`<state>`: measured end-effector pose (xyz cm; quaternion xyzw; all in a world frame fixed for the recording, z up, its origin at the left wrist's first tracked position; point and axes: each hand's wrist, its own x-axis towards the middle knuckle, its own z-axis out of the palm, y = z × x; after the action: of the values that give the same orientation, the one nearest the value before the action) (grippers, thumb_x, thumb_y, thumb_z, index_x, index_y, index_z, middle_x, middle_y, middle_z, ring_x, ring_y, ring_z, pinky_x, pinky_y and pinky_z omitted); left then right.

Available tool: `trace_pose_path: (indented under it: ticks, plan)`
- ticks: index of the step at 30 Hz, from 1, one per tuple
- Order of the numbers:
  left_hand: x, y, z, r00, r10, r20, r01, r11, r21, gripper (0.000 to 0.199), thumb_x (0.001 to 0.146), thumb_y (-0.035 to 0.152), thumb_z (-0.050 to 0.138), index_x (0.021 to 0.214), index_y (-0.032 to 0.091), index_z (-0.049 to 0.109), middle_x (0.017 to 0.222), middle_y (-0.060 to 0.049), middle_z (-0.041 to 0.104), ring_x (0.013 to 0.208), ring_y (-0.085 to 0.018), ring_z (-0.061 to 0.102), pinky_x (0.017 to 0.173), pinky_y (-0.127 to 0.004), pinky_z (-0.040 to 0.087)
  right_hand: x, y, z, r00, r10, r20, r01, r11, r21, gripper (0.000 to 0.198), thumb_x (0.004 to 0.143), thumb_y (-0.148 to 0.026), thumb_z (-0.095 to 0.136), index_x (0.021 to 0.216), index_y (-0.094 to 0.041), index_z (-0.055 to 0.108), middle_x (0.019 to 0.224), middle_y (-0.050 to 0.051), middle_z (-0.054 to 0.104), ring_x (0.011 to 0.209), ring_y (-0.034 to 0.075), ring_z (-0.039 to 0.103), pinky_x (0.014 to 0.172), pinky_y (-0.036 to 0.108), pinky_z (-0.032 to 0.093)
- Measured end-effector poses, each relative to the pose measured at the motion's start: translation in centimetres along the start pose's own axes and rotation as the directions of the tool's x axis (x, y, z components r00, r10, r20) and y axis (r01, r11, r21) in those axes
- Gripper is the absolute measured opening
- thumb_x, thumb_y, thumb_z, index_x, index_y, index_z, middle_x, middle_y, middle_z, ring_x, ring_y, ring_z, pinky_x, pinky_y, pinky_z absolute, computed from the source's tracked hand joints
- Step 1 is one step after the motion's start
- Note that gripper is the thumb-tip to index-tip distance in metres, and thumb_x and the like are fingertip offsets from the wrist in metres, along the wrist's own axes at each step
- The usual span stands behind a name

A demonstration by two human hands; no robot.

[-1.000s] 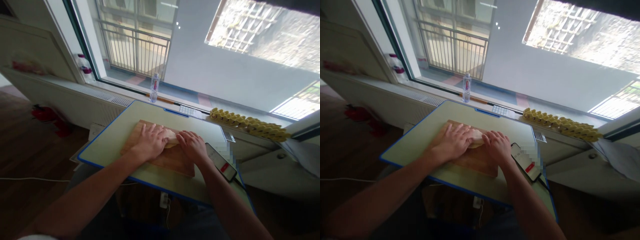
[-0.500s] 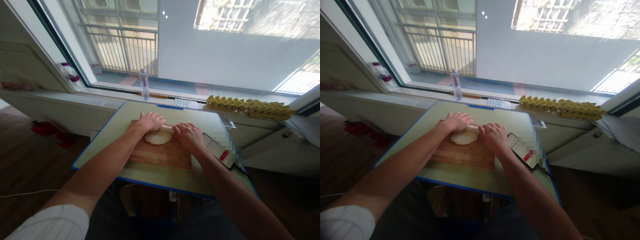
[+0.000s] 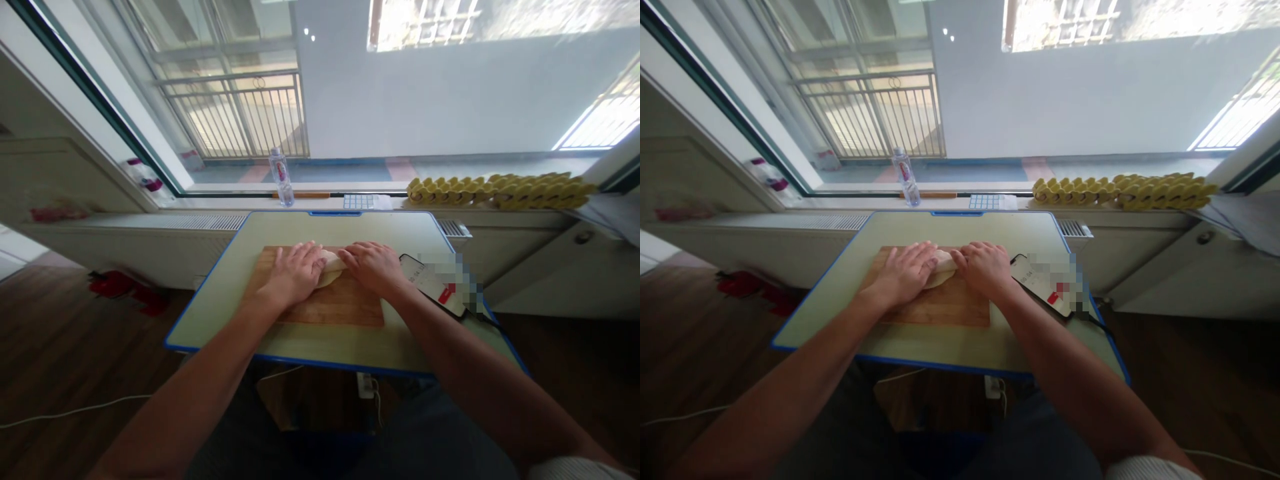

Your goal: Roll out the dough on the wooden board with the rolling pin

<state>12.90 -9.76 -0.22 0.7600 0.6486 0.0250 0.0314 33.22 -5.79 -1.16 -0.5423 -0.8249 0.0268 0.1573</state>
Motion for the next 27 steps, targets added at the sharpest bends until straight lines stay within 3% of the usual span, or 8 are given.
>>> trace_pose_path:
  ticks: [7,12,15,19,23,27]
  plan:
    - [-2.6,1.2,0.6,0.998,0.01,-0.067,-0.005,0.997,0.071,0.071,0.109,0.056,0.018,0.167,0.017,0.032,0.17,-0.013,0.039,0.158,-0.032,0.034,0.128,-0.061,0.025,-0.1,0.0,0.0,1.0,-0.017,0.006,0.017,1.0,-0.002,0.048,0.111,-0.053,0.036,0.117,-0.031,0.078,0.122,0.004,0.078,0.118,0.022,0.067,0.099,0.034,0.041]
    - [-0.7,0.8,-1.2,0.998,-0.025,0.056,0.026,1.0,-0.015,0.072,0.107,0.065,0.014,0.159,0.027,0.047,0.171,-0.007,0.039,0.159,-0.034,0.033,0.125,-0.067,0.026,-0.3,0.0,0.1,1.0,-0.001,0.011,0.001,1.0,0.016,0.046,0.111,-0.052,0.036,0.123,-0.032,0.076,0.129,0.003,0.075,0.121,0.023,0.064,0.1,0.035,0.041]
    - [2.1,0.1,-1.9,0.995,-0.079,-0.056,0.078,0.997,-0.016,0.066,0.107,0.064,0.022,0.155,0.029,0.052,0.169,-0.007,0.042,0.157,-0.034,0.035,0.125,-0.069,0.024,-0.4,-0.1,0.2,1.0,0.009,0.006,-0.009,1.0,0.019,0.046,0.111,-0.052,0.035,0.125,-0.034,0.075,0.13,0.002,0.075,0.122,0.024,0.064,0.098,0.036,0.041]
    - [4.7,-0.4,-0.9,0.98,-0.099,-0.171,0.097,0.995,-0.021,0.056,0.107,0.059,0.034,0.142,0.027,0.064,0.159,-0.01,0.055,0.146,-0.032,0.049,0.122,-0.061,0.032,-0.3,-0.2,0.2,1.0,0.019,-0.004,-0.019,1.0,-0.01,0.05,0.111,-0.054,0.034,0.121,-0.03,0.076,0.126,0.005,0.076,0.119,0.025,0.064,0.097,0.037,0.04]
    - [6.0,-0.7,-0.1,0.949,-0.094,-0.3,0.097,0.995,-0.005,0.048,0.107,0.053,0.037,0.122,0.024,0.073,0.139,-0.011,0.069,0.13,-0.031,0.059,0.113,-0.051,0.039,-0.3,-0.4,0.1,0.999,0.034,-0.038,-0.035,0.999,-0.028,0.054,0.111,-0.057,0.033,0.114,-0.027,0.078,0.122,0.006,0.078,0.115,0.025,0.065,0.096,0.037,0.039]
    - [6.4,-0.7,-0.6,0.918,-0.039,-0.395,0.061,0.997,0.043,0.044,0.107,0.046,0.039,0.11,0.022,0.076,0.124,-0.012,0.075,0.12,-0.031,0.062,0.109,-0.049,0.037,-0.3,-0.4,-0.1,0.999,0.044,-0.021,-0.045,0.999,-0.029,0.054,0.111,-0.055,0.033,0.11,-0.027,0.08,0.121,0.006,0.078,0.114,0.025,0.066,0.096,0.036,0.039]
